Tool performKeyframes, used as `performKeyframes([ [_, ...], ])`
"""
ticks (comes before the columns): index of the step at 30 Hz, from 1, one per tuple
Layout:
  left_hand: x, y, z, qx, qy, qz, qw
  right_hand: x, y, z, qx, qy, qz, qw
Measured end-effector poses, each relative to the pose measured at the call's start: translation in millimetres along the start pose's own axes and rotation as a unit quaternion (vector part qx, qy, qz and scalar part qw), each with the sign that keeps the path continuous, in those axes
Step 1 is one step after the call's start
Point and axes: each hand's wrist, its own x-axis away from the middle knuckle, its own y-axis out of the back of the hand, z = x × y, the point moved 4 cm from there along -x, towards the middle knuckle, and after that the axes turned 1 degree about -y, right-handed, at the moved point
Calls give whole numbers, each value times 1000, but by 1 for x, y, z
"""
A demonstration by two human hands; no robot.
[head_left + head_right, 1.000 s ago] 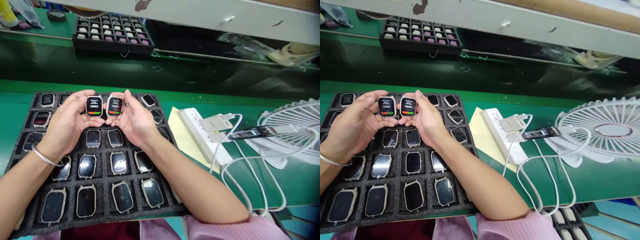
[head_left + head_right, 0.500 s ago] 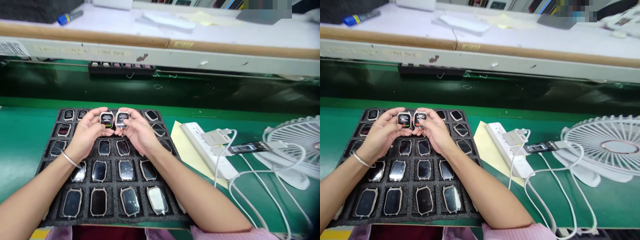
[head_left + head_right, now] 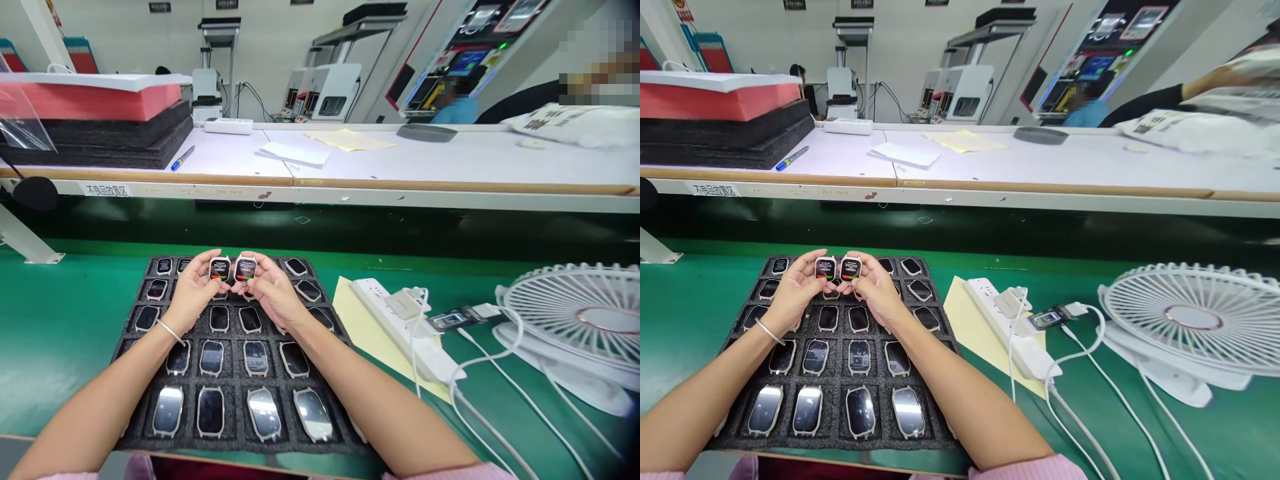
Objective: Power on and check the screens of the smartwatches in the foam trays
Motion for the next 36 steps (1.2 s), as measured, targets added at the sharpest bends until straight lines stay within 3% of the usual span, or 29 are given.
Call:
performKeyframes([
  [24, 1, -2, -6, -17, -19, 6, 1000, 2, -4, 3, 28, 19, 22, 999],
  [36, 7, -6, -5, -3, 36, 16, 999, 2, -2, 5, 53, 22, -24, 998],
])
